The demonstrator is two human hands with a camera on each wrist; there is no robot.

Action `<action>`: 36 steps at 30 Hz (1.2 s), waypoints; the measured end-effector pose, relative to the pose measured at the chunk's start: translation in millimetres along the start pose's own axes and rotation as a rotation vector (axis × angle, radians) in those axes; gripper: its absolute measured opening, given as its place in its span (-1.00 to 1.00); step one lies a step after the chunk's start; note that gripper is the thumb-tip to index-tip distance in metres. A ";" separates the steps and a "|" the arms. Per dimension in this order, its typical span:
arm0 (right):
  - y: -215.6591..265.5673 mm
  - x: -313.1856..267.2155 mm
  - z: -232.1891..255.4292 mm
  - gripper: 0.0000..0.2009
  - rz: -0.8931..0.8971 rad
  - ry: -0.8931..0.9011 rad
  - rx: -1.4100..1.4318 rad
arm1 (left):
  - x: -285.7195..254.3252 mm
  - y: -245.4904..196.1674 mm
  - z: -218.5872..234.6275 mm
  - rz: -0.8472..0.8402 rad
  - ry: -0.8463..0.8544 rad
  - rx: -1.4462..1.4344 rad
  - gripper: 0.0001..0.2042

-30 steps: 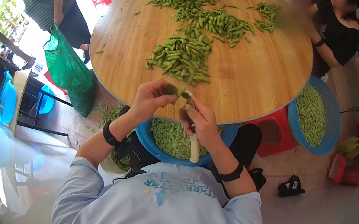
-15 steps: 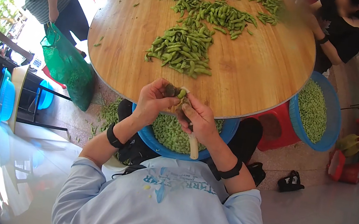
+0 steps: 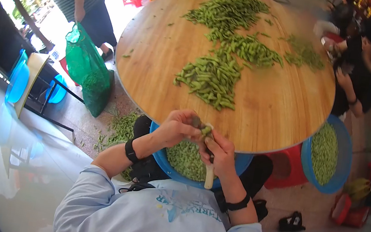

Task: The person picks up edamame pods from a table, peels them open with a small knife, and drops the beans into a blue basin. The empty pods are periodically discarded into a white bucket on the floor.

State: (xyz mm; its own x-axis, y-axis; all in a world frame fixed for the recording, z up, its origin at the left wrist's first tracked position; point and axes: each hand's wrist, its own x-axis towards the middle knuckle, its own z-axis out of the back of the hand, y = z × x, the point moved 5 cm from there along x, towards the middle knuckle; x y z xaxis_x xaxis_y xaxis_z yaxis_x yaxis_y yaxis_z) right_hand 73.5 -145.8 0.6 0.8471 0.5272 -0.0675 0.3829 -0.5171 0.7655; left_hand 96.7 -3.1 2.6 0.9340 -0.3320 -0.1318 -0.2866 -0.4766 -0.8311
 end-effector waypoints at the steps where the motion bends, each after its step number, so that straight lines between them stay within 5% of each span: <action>1: 2.5 -1.5 -1.1 -0.80 -0.001 0.023 -0.008 | -0.6 -1.2 1.7 -0.022 -0.009 0.004 -0.85; 3: 2.5 -4.0 -2.2 -0.79 -0.094 0.053 0.144 | 0.0 13.0 0.1 0.160 0.115 -0.232 -0.87; 7: -0.2 -5.8 2.2 -0.75 -0.125 0.058 0.205 | -3.0 17.0 -0.5 0.143 0.059 -0.141 -0.85; 8: -2.5 -5.5 1.8 -0.75 -0.125 0.068 0.200 | -3.8 10.5 -0.9 0.023 -0.001 0.162 -0.85; 9: -5.5 -5.7 5.5 -0.77 -0.120 0.006 0.208 | -9.6 10.2 -4.9 0.016 -0.003 0.163 -0.85; 11: -6.5 -5.7 7.2 -0.78 -0.114 -0.052 0.212 | -24.8 -16.9 -21.3 -0.465 -0.127 1.008 -0.80; 12: -7.1 -6.8 5.5 -0.80 -0.121 -0.067 0.207 | -29.4 -21.7 -27.4 -0.696 -0.055 1.251 -0.76; 15: -15.8 -6.7 3.3 -0.84 -0.172 -0.095 0.246 | -37.2 -20.2 -34.9 -0.907 -0.079 1.487 -0.76; 19: -11.3 -10.2 -3.3 -0.88 -0.176 -0.119 0.209 | -38.2 -13.8 -32.5 -0.883 -0.010 1.497 -0.76; 23: -13.5 -10.8 1.4 -0.86 -0.119 -0.103 0.170 | -32.0 -14.8 -24.5 -0.728 -0.062 1.187 -0.79; 25: -14.3 -13.0 2.9 -0.86 -0.109 -0.096 0.165 | -24.7 1.0 -8.6 -0.161 -0.122 0.695 -0.81; 28: -11.4 -14.2 5.5 -0.83 -0.041 -0.124 0.013 | -25.8 4.0 -13.5 -0.112 -0.115 0.590 -0.80; 30: -9.4 -15.1 14.4 -0.79 0.070 -0.174 -0.410 | -26.3 4.4 -16.0 -0.213 -0.113 0.761 -0.81; 33: -1.6 -15.2 6.7 -0.73 0.256 -0.309 -0.650 | -31.8 -3.7 -26.9 -0.441 -0.093 1.023 -0.83; 36: 1.9 -13.7 15.0 -0.67 0.219 -0.310 -0.714 | -40.5 -8.8 -36.7 -0.577 -0.052 1.112 -0.86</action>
State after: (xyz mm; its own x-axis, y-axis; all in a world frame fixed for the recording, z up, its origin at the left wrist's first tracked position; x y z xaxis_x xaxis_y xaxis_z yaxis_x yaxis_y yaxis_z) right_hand 68.1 -164.1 -6.7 0.9794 0.1986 0.0368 -0.0425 0.0242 0.9988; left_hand 53.6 -15.3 35.1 0.8778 -0.2592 0.4028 0.4776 0.4105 -0.7768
